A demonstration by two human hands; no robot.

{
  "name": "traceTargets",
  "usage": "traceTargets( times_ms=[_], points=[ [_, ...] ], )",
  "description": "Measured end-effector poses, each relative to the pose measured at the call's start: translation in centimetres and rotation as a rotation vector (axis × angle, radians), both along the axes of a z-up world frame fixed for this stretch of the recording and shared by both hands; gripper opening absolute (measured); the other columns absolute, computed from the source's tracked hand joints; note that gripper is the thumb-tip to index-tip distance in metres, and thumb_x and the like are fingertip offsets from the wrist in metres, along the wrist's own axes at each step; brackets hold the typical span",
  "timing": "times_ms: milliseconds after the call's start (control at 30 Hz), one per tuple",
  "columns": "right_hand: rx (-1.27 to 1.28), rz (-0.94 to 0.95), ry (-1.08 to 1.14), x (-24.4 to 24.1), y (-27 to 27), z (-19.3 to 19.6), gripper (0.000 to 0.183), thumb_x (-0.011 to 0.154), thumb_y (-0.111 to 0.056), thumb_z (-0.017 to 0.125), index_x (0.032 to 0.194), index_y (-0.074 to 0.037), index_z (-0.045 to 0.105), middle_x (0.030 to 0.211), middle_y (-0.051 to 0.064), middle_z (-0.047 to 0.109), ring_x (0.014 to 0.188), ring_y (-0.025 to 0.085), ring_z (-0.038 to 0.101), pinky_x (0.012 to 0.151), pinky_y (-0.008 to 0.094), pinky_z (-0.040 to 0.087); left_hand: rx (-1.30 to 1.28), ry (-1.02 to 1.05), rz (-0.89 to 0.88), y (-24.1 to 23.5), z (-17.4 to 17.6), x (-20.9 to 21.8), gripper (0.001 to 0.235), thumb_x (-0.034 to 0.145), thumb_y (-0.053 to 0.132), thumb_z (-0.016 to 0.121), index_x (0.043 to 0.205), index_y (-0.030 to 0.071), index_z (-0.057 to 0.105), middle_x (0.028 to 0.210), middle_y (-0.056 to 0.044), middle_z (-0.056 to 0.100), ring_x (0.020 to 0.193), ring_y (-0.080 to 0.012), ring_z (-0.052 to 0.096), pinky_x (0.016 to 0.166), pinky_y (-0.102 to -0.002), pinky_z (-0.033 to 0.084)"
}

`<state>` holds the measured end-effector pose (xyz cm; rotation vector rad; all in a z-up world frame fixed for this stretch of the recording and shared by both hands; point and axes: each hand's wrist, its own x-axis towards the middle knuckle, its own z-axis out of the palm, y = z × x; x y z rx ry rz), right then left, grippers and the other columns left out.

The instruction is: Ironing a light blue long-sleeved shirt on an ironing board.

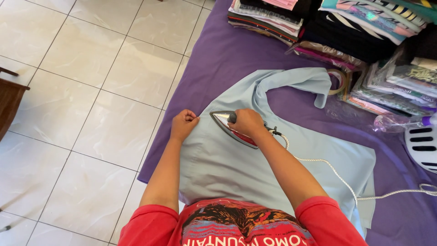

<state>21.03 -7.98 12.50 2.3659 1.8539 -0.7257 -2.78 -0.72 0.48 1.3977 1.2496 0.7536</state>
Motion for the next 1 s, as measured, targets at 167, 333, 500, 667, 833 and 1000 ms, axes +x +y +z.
traceTargets(
  times_ms=[167,333,500,667,833,1000],
  points=[
    [0.008,0.008,0.002,0.05,-0.04,0.09,0.034,0.079,-0.039,0.079,0.094,-0.008,0.076,0.087,0.012,0.075,0.08,0.031,0.071,0.071,0.044,0.057,-0.002,-0.005,0.001,-0.01,0.05,0.0,0.017,0.085,0.013,0.08,0.087,0.005,0.066,0.071,0.0,0.072,0.063,-0.0037,0.06,0.064,-0.023,0.05],
    [-0.01,0.011,-0.003,-0.03,0.1,0.24,0.035,0.079,-0.039,0.079,0.095,-0.008,0.076,0.088,0.012,0.075,0.081,0.03,0.071,0.072,0.043,0.056,-0.02,-0.003,0.005,-0.06,0.2,0.01,0.016,0.086,0.013,0.08,0.088,0.005,0.066,0.072,0.001,0.071,0.063,-0.0036,0.059,0.063,-0.022,0.049],
    [-0.037,-0.005,-0.003,-0.1,0.12,0.41,0.034,0.079,-0.038,0.079,0.096,-0.009,0.076,0.088,0.011,0.075,0.081,0.029,0.072,0.07,0.043,0.057,0.005,0.0,0.002,-0.06,0.1,0.01,0.017,0.085,0.012,0.08,0.088,0.004,0.066,0.071,0.0,0.072,0.063,-0.0039,0.06,0.063,-0.022,0.049],
    [-0.031,-0.017,0.009,0.07,0.11,-0.06,0.033,0.079,-0.038,0.079,0.095,-0.009,0.076,0.087,0.011,0.075,0.08,0.029,0.072,0.07,0.042,0.057,-0.01,-0.017,0.002,0.03,-0.47,0.1,0.017,0.086,0.013,0.08,0.088,0.005,0.066,0.072,0.0,0.072,0.063,-0.0037,0.06,0.062,-0.022,0.049],
    [-0.002,-0.003,0.011,0.06,0.01,0.05,0.034,0.078,-0.038,0.08,0.095,-0.008,0.076,0.086,0.012,0.075,0.081,0.03,0.071,0.071,0.044,0.056,-0.018,-0.013,0.007,-0.14,0.25,0.08,0.016,0.086,0.013,0.08,0.088,0.005,0.066,0.072,0.001,0.072,0.063,-0.0036,0.061,0.063,-0.022,0.05],
    [-0.049,-0.03,0.023,0.33,0.05,-0.14,0.036,0.078,-0.04,0.08,0.096,-0.009,0.076,0.091,0.012,0.075,0.086,0.032,0.071,0.073,0.045,0.056,0.002,-0.009,0.004,-0.03,0.24,-0.01,0.017,0.086,0.013,0.08,0.087,0.005,0.066,0.07,0.001,0.071,0.063,-0.0035,0.06,0.062,-0.022,0.049]
  ],
)
